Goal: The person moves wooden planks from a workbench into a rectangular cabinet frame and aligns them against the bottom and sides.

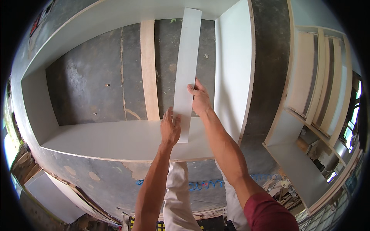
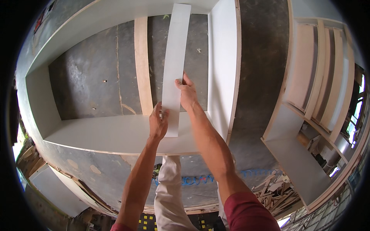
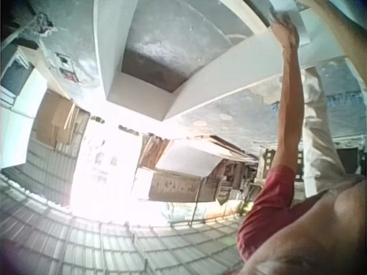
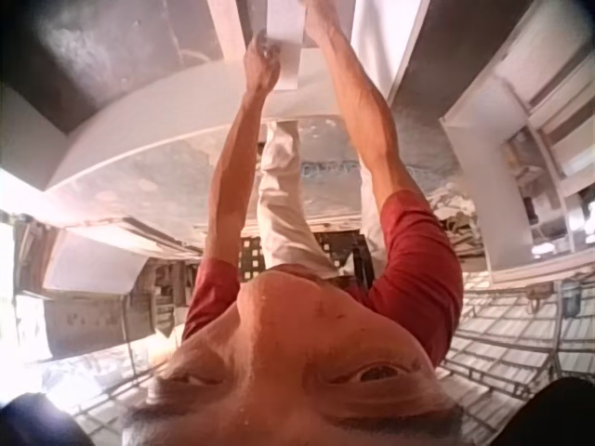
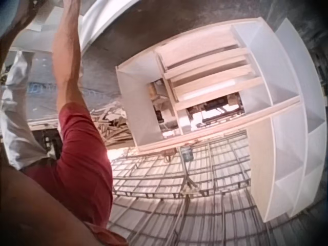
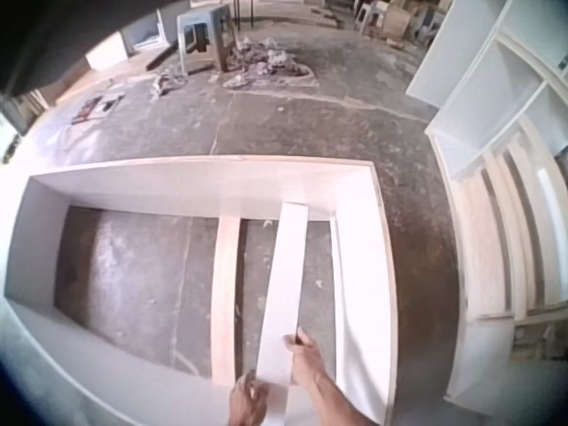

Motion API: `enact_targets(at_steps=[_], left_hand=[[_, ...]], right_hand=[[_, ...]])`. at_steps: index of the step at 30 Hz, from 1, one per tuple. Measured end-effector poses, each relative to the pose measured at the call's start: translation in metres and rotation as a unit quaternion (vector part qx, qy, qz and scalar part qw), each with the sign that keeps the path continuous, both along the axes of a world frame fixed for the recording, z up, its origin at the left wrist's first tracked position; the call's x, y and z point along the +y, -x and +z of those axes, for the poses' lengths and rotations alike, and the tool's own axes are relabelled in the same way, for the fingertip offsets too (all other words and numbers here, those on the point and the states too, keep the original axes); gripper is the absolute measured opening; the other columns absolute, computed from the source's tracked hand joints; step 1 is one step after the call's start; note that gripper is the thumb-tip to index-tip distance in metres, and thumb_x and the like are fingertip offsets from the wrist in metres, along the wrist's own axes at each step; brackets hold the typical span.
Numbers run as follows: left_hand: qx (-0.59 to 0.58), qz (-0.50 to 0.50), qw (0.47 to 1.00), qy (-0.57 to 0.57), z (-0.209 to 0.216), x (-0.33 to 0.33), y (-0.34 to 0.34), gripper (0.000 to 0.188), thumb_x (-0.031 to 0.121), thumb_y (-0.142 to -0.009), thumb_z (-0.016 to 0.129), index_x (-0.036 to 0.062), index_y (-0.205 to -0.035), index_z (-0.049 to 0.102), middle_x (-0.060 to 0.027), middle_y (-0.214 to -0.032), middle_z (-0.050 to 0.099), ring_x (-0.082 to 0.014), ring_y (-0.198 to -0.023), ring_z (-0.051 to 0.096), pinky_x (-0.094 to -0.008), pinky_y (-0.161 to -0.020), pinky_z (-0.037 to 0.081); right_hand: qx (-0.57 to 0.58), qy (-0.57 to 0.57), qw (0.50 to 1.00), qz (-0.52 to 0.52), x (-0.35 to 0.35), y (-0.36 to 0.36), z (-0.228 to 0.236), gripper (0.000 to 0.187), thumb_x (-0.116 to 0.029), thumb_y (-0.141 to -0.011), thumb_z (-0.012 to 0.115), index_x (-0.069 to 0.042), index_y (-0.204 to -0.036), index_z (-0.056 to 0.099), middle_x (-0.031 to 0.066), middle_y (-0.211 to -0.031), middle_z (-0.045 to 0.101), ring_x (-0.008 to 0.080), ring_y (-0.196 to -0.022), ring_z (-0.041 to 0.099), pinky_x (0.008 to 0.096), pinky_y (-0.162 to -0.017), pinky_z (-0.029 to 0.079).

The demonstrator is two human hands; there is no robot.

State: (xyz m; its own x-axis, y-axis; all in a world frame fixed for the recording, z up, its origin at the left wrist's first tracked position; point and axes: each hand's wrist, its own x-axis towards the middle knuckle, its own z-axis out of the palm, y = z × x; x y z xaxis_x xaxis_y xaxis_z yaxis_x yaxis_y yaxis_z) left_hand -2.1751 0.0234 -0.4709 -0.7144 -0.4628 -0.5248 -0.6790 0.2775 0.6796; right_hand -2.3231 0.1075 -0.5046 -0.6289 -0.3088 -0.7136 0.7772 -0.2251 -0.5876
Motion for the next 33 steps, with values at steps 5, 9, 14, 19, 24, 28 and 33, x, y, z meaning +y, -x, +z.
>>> enact_targets(at_steps=[5, 9, 14, 19, 24, 28, 33], left_hand=[[-0.095, -0.044, 0.993, -0.046, 0.032, -0.016, -0.041, 0.04, 0.023, -0.092, 0.066, -0.0014, -0.123, 0.061, -0.0207, -0.105, 0.07, -0.0339, -0.088, 0.069, -0.0427, -0.078, 0.053], [-0.133, -0.154, 0.975, 0.095, 0.061, -0.028, -0.075, 0.035, 0.023, -0.091, 0.065, 0.0007, -0.118, 0.064, -0.0212, -0.107, 0.07, -0.0375, -0.093, 0.068, -0.0473, -0.082, 0.052], [-0.147, -0.16, 0.963, 0.159, 0.078, -0.021, -0.076, 0.029, 0.024, -0.088, 0.064, 0.0034, -0.108, 0.068, -0.015, -0.098, 0.072, -0.0332, -0.092, 0.067, -0.0453, -0.082, 0.051], [-0.208, -0.097, 0.963, 0.138, 0.089, -0.015, -0.055, 0.028, 0.024, -0.085, 0.061, 0.0037, -0.103, 0.07, -0.0139, -0.095, 0.072, -0.0321, -0.097, 0.066, -0.044, -0.087, 0.049], [-0.18, -0.109, 0.954, 0.212, 0.076, -0.01, -0.068, 0.024, 0.019, -0.081, 0.059, 0.0041, -0.097, 0.07, -0.0114, -0.088, 0.07, -0.0326, -0.088, 0.066, -0.0447, -0.081, 0.052], [-0.172, -0.132, 0.951, 0.221, 0.072, -0.007, -0.064, 0.024, 0.018, -0.081, 0.058, 0.0029, -0.095, 0.07, -0.012, -0.085, 0.07, -0.0325, -0.087, 0.066, -0.0452, -0.079, 0.052], [-0.171, -0.154, 0.947, 0.223, 0.068, -0.01, -0.07, 0.025, 0.018, -0.081, 0.058, 0.0027, -0.096, 0.07, -0.0126, -0.085, 0.069, -0.0327, -0.086, 0.065, -0.0453, -0.079, 0.052]], right_hand=[[-0.013, -0.069, 0.996, 0.054, 0.006, 0.004, -0.001, 0.054, -0.005, -0.099, 0.056, -0.006, -0.151, 0.042, -0.0026, -0.098, 0.057, 0.0068, -0.087, 0.049, 0.021, -0.089, 0.041], [-0.003, -0.17, 0.984, 0.046, -0.014, 0.005, 0.023, 0.052, -0.007, -0.101, 0.054, -0.004, -0.151, 0.042, -0.0042, -0.087, 0.049, 0.0062, -0.081, 0.043, 0.0196, -0.084, 0.039], [0.059, -0.262, 0.96, 0.073, -0.02, 0.003, 0.015, 0.046, -0.011, -0.101, 0.056, -0.003, -0.146, 0.048, 0.0005, -0.093, 0.059, 0.0099, -0.087, 0.053, 0.0242, -0.087, 0.043], [0.159, -0.326, 0.929, 0.068, -0.032, 0.0, -0.011, 0.044, -0.016, -0.096, 0.065, -0.001, -0.137, 0.057, 0.0161, -0.118, 0.07, 0.0263, -0.106, 0.066, 0.0381, -0.092, 0.049], [0.197, -0.358, 0.911, 0.046, -0.044, -0.009, -0.029, 0.04, -0.022, -0.089, 0.075, -0.004, -0.123, 0.064, 0.0144, -0.105, 0.073, 0.0266, -0.097, 0.07, 0.0389, -0.086, 0.052], [0.226, -0.361, 0.905, -0.01, -0.045, -0.01, -0.052, 0.048, -0.031, -0.08, 0.083, -0.006, -0.116, 0.066, 0.0125, -0.097, 0.074, 0.0273, -0.09, 0.071, 0.0394, -0.08, 0.053], [0.197, -0.39, 0.9, -0.004, -0.055, -0.011, -0.045, 0.048, -0.032, -0.074, 0.088, -0.003, -0.108, 0.07, 0.0105, -0.095, 0.074, 0.0207, -0.086, 0.07, 0.0342, -0.08, 0.053]])
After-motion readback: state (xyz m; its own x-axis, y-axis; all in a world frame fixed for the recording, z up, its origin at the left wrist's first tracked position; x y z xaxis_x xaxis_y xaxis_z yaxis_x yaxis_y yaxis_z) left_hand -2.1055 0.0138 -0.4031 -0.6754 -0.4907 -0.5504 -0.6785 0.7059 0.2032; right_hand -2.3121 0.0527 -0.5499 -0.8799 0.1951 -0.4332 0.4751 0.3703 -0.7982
